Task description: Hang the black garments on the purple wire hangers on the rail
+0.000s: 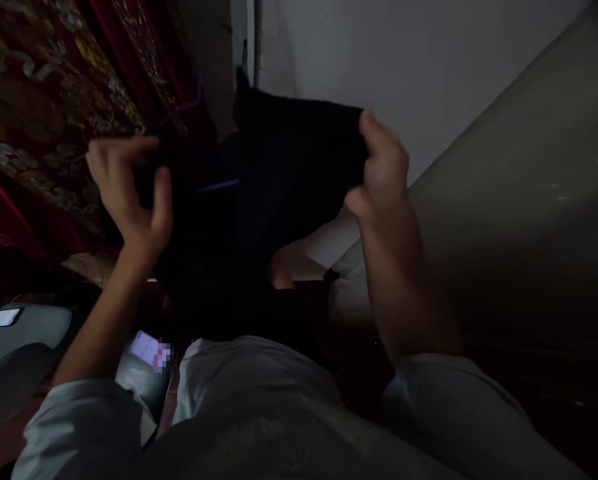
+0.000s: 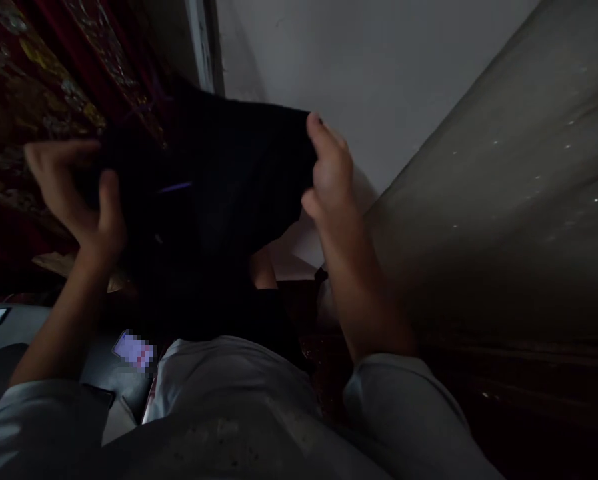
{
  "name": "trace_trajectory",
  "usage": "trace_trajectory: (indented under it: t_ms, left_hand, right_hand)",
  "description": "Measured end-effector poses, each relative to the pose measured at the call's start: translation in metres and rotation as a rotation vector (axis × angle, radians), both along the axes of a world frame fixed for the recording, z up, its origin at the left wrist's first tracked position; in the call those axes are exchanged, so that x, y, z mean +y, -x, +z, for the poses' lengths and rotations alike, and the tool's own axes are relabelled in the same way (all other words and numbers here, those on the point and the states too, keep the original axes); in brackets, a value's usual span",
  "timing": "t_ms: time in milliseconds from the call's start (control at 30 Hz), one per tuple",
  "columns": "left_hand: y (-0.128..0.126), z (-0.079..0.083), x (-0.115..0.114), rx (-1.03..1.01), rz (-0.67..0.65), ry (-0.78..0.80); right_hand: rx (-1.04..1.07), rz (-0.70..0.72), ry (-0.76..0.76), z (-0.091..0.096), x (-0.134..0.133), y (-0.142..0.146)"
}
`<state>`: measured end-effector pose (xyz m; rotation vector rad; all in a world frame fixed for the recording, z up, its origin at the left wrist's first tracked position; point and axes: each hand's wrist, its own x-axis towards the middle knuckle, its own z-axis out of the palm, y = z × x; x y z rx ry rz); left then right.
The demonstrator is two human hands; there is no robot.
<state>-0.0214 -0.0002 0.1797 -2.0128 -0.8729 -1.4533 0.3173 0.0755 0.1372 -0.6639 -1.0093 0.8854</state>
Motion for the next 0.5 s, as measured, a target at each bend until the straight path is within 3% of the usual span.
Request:
trace_trajectory:
  t_ms: [67,133,233,300,367,400,500]
  left_hand:
    - [-0.013,-0.017,-0.021,0.111,-0.091,-0.021]
    - [-0.026,-0.042,-0.035,0.265,-0.142,0.254]
    - [-0.039,-0.088,-0.036,0.404,0.019,0.787]
    - [-0.045,-0.12,-0.029,0.456,0.187,1.004]
    - [-0.05,-0.149,-0.025,0.489,0.266,1.113]
    - [-0.052,-0.161,-0.024,0.485,0.237,1.132]
    - [-0.065,-0.19,-0.032,0.28,-0.012,1.085]
  right_hand:
    - [0.108,0.043,0.014,0.004,-0.001,-0.009]
    - [0.167,0.041,0.0,0.0,-0.01,-0.014]
    - [0.203,-0.022,0.031,-0.018,-0.03,-0.017]
    - [0.248,-0.097,0.08,-0.033,-0.041,-0.018]
    - [0.273,-0.15,0.137,-0.045,-0.047,-0.02]
    - [0.274,-0.162,0.155,-0.05,-0.048,-0.021]
    - [0.215,-0.159,0.135,-0.057,-0.047,-0.024]
